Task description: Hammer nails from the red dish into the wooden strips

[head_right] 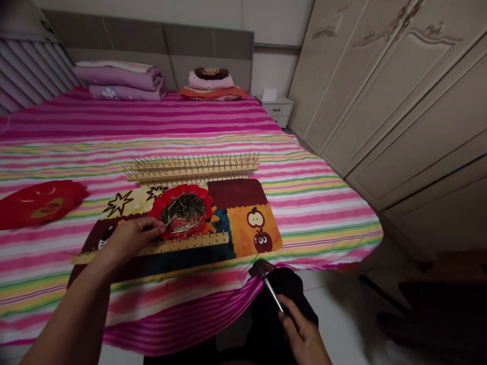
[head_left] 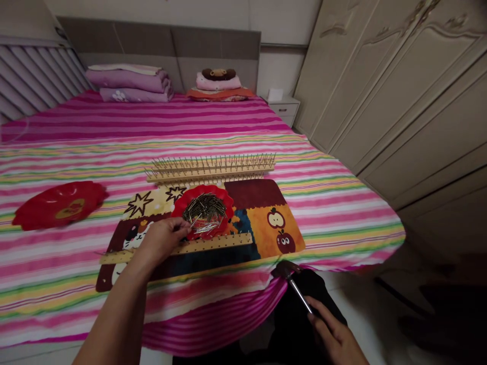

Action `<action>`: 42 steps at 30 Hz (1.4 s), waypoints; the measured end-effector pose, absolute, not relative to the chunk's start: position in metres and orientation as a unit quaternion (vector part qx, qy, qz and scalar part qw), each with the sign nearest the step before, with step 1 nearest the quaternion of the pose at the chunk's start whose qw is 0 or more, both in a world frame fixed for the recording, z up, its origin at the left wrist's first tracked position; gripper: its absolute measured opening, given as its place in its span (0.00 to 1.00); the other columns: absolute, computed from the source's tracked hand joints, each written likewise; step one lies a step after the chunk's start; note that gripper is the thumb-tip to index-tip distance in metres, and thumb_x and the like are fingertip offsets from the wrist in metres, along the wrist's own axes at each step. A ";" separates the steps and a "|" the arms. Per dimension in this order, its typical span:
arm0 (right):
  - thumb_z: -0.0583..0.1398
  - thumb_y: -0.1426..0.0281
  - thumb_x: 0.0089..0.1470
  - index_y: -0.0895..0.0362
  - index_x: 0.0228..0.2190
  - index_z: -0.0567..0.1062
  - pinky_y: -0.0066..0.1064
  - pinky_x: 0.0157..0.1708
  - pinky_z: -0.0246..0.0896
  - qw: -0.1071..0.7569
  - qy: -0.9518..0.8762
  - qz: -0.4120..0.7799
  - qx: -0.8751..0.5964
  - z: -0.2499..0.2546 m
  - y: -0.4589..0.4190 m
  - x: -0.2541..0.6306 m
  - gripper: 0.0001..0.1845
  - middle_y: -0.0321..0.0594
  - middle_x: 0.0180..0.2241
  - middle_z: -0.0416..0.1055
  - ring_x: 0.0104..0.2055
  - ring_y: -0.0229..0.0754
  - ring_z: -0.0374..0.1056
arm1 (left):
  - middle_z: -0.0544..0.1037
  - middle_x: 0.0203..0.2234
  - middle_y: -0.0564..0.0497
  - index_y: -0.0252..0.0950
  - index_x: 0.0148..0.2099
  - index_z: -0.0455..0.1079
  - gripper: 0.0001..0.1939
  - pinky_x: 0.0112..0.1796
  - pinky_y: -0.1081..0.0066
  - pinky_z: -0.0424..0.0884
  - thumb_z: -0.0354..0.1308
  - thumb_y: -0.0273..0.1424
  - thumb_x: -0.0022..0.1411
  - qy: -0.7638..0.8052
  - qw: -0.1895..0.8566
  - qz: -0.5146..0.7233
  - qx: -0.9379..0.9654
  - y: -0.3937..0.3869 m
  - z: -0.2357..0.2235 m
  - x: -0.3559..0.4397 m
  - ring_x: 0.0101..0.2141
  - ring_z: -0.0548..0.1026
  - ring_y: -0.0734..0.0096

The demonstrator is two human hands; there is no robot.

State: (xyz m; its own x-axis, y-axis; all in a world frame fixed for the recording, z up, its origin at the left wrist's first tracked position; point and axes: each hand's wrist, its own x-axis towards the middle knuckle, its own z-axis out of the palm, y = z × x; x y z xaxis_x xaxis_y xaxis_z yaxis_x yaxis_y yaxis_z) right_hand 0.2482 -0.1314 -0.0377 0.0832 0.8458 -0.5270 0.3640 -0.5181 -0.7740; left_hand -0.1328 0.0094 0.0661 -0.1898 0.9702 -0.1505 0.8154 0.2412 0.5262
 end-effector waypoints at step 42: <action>0.52 0.54 0.51 0.56 0.50 0.71 0.24 0.16 0.45 0.237 -0.468 0.496 -0.692 -0.031 -0.131 0.246 0.29 0.27 0.15 0.51 0.17 0.34 0.49 | 0.79 0.26 0.55 0.40 0.35 0.73 0.11 0.35 0.71 0.72 0.57 0.40 0.52 0.700 0.281 0.472 0.455 -0.027 -0.006 -0.017 0.28 0.77 0.71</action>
